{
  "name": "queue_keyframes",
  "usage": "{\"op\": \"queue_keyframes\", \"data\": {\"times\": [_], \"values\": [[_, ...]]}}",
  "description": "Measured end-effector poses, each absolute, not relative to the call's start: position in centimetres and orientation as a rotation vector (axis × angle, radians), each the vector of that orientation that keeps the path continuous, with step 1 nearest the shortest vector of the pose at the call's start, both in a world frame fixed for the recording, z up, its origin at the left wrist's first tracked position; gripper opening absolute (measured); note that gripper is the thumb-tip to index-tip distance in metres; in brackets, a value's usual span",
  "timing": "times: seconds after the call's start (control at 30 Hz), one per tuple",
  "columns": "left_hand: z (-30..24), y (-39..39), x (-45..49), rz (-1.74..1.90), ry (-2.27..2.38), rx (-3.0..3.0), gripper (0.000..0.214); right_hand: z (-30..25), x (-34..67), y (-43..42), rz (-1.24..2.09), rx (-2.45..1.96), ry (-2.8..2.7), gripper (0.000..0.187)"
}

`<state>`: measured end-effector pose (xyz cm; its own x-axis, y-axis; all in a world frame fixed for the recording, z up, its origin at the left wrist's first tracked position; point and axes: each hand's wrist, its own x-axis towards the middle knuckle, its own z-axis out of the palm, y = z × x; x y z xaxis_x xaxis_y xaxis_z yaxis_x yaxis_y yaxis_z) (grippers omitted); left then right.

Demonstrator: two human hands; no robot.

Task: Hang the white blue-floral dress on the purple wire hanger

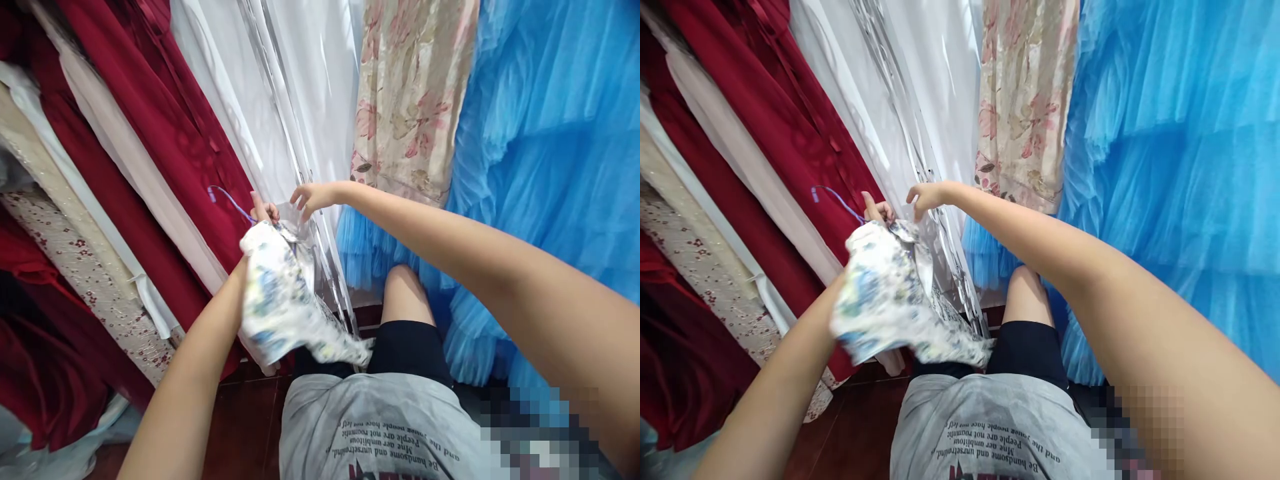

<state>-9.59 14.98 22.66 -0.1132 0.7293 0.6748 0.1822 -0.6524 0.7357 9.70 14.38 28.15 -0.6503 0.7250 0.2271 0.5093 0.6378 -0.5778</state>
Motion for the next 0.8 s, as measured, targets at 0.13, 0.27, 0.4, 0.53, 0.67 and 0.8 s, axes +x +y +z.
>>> {"op": "queue_keyframes", "data": {"times": [0.13, 0.27, 0.4, 0.53, 0.67, 0.8], "values": [[24.9, 11.5, -6.3, 1.688, 0.632, 1.545, 0.068, 23.9, 10.9, 14.3, 0.305, -0.800, -2.428, 0.081], [25.2, 8.8, -4.7, 1.396, 0.511, 1.463, 0.062, 19.1, 13.9, 11.3, -0.071, -0.824, -2.252, 0.047], [23.8, 8.4, -3.9, 1.147, 0.476, 1.392, 0.061, 16.4, 17.1, 9.0, -0.217, -0.635, -2.233, 0.078], [23.3, 8.8, -1.9, 1.161, 0.382, 1.388, 0.063, 15.7, 17.3, 8.7, -0.380, -0.433, -2.240, 0.110], [23.1, 9.6, -0.5, 1.168, 0.424, 1.431, 0.058, 15.2, 16.6, 8.7, -0.479, -0.578, -2.143, 0.093], [21.2, 10.8, -3.7, 1.111, 0.711, 1.436, 0.045, 15.0, 18.6, 9.2, -0.500, -0.931, -2.017, 0.077]]}}
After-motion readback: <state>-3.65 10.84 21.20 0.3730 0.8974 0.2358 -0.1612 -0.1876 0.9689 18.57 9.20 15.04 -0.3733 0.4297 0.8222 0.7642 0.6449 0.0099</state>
